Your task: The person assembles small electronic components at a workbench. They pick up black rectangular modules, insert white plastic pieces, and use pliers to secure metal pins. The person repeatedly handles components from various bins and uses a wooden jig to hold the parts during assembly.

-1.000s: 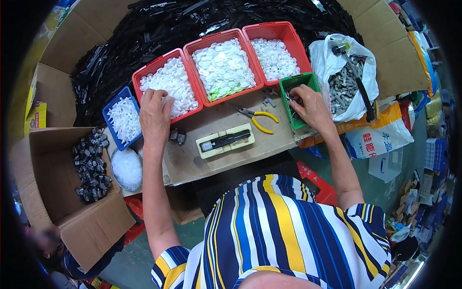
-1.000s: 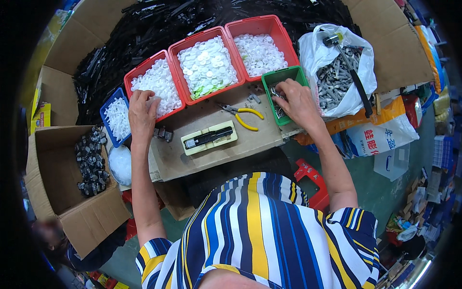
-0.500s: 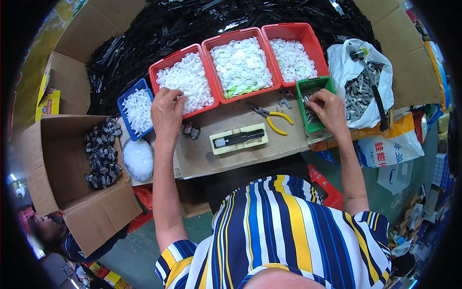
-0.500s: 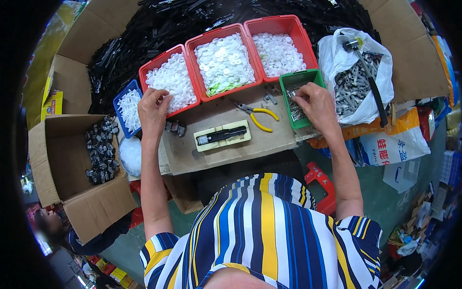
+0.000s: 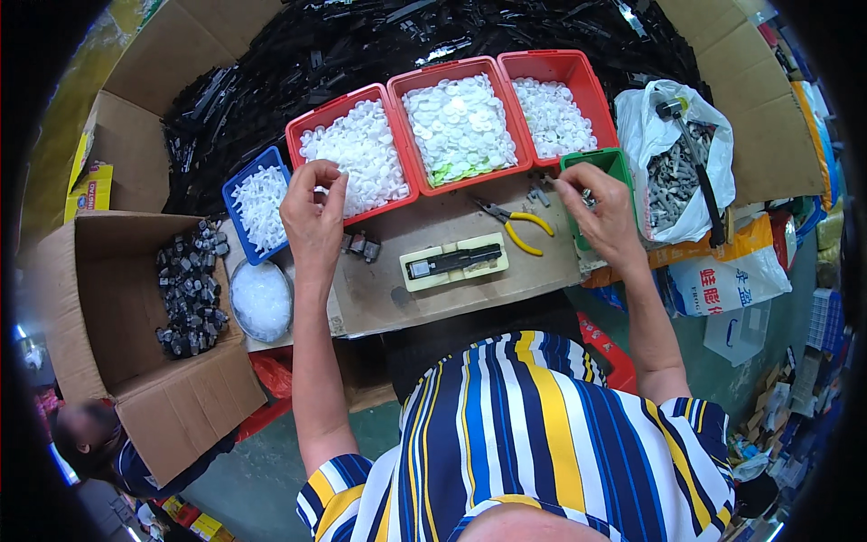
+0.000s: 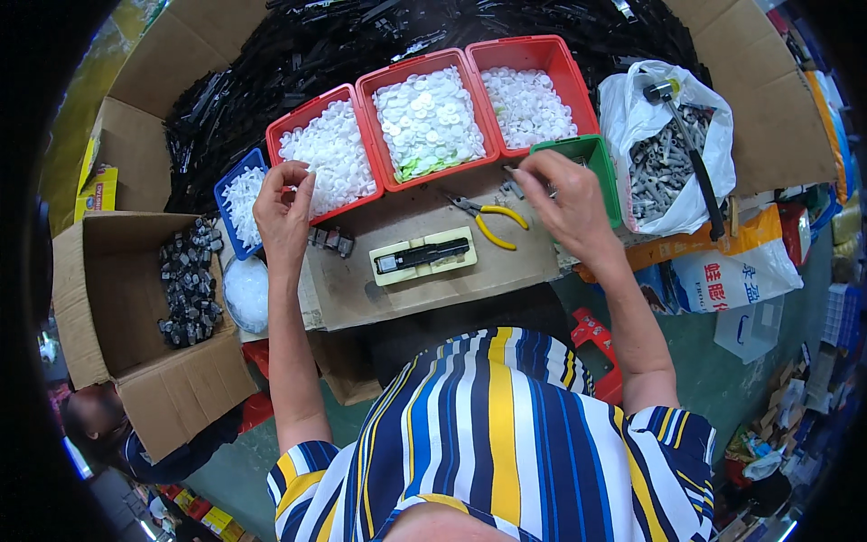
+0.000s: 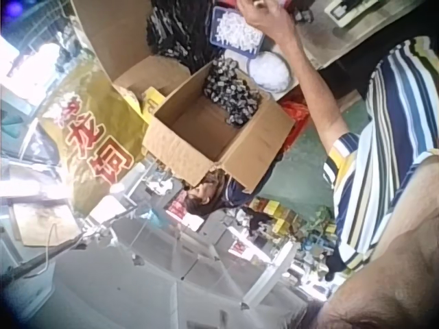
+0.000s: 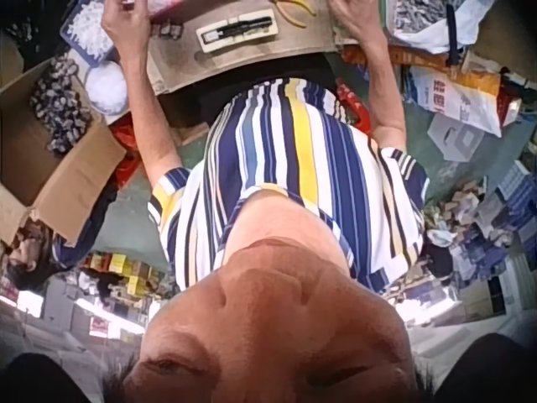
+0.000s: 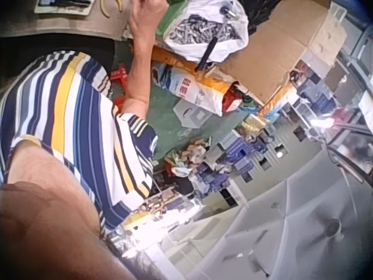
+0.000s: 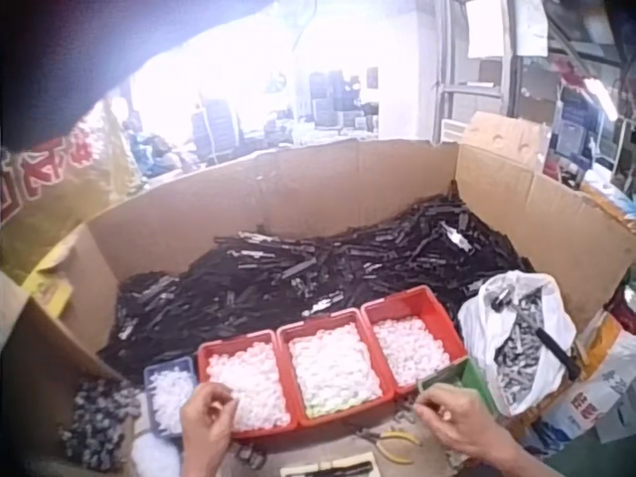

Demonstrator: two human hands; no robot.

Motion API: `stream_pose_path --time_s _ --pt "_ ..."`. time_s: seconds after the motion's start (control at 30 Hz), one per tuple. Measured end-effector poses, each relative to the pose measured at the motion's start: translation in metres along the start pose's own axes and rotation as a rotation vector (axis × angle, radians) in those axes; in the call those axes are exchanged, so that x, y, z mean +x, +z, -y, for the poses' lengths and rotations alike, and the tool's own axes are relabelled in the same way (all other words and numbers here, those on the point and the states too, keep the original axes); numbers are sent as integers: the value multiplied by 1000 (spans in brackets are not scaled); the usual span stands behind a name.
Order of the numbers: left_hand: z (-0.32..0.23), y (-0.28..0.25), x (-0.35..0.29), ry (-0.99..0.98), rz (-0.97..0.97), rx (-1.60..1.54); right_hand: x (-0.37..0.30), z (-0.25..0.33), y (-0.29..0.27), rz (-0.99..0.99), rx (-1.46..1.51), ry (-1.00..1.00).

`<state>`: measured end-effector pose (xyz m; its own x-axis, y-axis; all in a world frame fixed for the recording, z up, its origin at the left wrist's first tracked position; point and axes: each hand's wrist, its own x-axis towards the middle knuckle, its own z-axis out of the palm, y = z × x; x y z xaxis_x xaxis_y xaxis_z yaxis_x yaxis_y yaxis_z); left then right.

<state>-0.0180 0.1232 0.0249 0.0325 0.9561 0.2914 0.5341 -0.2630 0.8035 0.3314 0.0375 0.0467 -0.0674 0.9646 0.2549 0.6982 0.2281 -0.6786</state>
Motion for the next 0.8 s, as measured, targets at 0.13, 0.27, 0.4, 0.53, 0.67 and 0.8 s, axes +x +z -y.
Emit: stream_pose_path --time_s 0.13,0.27,0.4,0.53,0.67,0.8 --pt "-9 8 -17 -223 81 -581 13 28 26 75 207 -93" --pt "-17 26 -39 -453 213 -1092 23 52 41 185 374 -121" --pt "-25 40 -60 -556 281 -1298 27 65 50 253 466 -186" --pt "-29 49 -69 -585 360 -1407 27 66 54 319 478 -195" --pt "-32 48 -71 -585 371 -1417 27 69 51 365 457 -155" --pt "-30 44 -71 -547 395 -1332 28 68 51 410 425 -179"
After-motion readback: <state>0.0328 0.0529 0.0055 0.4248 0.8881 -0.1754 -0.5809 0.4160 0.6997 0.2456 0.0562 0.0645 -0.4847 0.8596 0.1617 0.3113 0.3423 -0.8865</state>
